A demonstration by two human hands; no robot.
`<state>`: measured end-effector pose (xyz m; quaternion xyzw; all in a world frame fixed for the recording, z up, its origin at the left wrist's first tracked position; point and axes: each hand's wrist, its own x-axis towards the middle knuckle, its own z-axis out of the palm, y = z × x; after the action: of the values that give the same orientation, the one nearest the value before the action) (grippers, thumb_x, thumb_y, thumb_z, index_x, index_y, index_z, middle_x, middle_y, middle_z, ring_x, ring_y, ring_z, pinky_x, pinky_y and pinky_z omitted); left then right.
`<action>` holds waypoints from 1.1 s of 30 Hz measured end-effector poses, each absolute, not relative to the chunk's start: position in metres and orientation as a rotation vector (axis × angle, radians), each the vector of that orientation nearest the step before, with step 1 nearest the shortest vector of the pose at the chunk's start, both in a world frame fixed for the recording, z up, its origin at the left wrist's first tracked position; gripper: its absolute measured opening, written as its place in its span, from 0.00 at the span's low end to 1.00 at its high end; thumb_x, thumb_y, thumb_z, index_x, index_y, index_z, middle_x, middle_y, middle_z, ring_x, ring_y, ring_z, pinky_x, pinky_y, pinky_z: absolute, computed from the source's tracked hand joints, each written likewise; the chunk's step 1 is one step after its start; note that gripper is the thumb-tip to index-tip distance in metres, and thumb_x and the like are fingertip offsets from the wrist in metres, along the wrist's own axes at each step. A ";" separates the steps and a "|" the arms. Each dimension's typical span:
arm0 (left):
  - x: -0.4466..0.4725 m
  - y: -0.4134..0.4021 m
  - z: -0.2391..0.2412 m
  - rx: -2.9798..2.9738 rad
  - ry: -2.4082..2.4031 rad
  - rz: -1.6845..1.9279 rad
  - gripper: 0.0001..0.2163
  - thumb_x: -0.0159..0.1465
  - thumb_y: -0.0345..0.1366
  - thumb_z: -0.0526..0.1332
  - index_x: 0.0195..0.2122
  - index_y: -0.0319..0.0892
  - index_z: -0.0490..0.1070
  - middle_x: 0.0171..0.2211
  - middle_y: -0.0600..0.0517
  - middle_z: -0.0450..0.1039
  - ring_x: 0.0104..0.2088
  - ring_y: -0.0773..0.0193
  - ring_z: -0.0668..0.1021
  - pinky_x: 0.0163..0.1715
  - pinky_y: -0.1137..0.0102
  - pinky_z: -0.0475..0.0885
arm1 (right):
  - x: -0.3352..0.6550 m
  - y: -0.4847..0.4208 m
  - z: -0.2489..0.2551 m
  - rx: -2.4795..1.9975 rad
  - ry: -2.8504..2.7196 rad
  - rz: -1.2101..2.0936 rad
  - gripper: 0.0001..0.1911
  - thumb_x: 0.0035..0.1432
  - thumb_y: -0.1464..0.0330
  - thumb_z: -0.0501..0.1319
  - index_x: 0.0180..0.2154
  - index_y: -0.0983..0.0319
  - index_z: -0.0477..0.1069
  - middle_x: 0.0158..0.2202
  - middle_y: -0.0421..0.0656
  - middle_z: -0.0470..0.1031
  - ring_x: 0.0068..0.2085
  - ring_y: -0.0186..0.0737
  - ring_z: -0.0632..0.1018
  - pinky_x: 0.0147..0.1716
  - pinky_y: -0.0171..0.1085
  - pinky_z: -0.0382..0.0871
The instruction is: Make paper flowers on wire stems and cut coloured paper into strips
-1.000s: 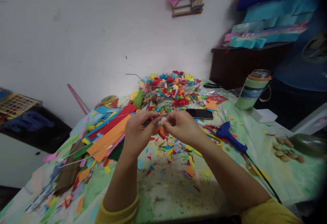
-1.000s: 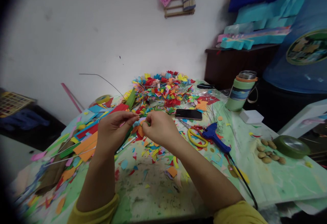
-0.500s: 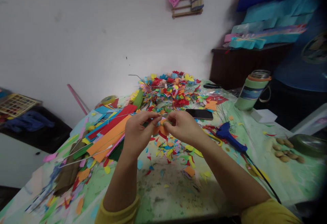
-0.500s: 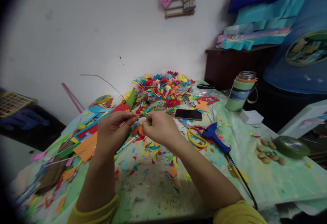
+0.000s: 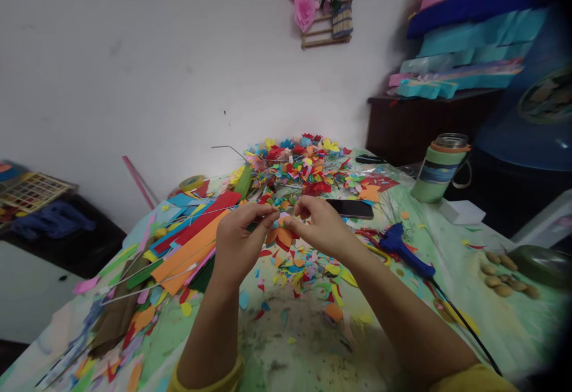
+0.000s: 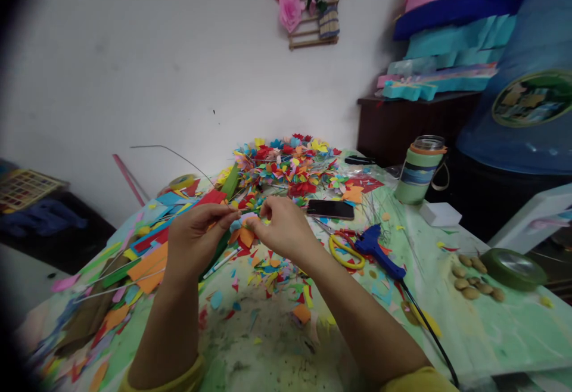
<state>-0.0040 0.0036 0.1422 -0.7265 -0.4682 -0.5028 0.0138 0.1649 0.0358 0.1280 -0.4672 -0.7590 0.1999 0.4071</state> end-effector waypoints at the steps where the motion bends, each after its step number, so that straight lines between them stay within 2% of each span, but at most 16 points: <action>1: -0.004 0.003 0.142 -2.259 -1.454 -1.567 0.02 0.58 0.34 0.64 0.31 0.45 0.77 0.29 0.55 0.79 0.29 0.67 0.78 0.30 0.74 0.71 | 0.164 0.036 0.127 -1.184 -1.920 0.501 0.13 0.52 0.59 0.63 0.26 0.61 0.64 0.28 0.40 0.70 0.32 0.36 0.67 0.30 0.34 0.55; 14: -0.002 0.005 0.140 -2.261 -1.480 -1.539 0.02 0.58 0.33 0.65 0.31 0.45 0.77 0.29 0.56 0.79 0.30 0.68 0.78 0.32 0.74 0.71 | 0.160 0.032 0.127 -1.167 -1.935 0.510 0.11 0.52 0.62 0.62 0.27 0.61 0.64 0.27 0.39 0.69 0.30 0.35 0.67 0.29 0.34 0.54; 22: -0.008 0.009 0.140 -2.230 -1.524 -1.573 0.03 0.58 0.35 0.64 0.31 0.46 0.78 0.29 0.55 0.79 0.29 0.66 0.78 0.30 0.72 0.72 | 0.178 0.033 0.138 -0.976 -1.812 0.592 0.06 0.55 0.68 0.59 0.28 0.63 0.69 0.28 0.40 0.72 0.31 0.35 0.70 0.31 0.34 0.59; 26: -0.017 0.013 0.140 -2.157 -1.562 -1.672 0.04 0.57 0.37 0.65 0.31 0.45 0.78 0.29 0.54 0.79 0.29 0.65 0.78 0.30 0.71 0.73 | 0.204 0.032 0.149 -0.918 -1.643 0.539 0.09 0.57 0.68 0.56 0.25 0.62 0.68 0.22 0.37 0.66 0.26 0.33 0.67 0.28 0.34 0.58; 33: -0.032 0.014 0.145 -1.982 -1.581 -1.888 0.04 0.51 0.35 0.69 0.29 0.42 0.78 0.27 0.54 0.78 0.28 0.65 0.78 0.31 0.70 0.74 | 0.250 0.019 0.163 -0.692 -1.266 0.219 0.13 0.58 0.70 0.53 0.21 0.59 0.59 0.21 0.37 0.56 0.24 0.33 0.62 0.26 0.36 0.55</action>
<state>-0.0318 0.0142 0.1447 -0.6269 -0.5002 -0.5972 -0.0096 0.2499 0.0185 0.1628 -0.3162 -0.5783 0.1001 0.7453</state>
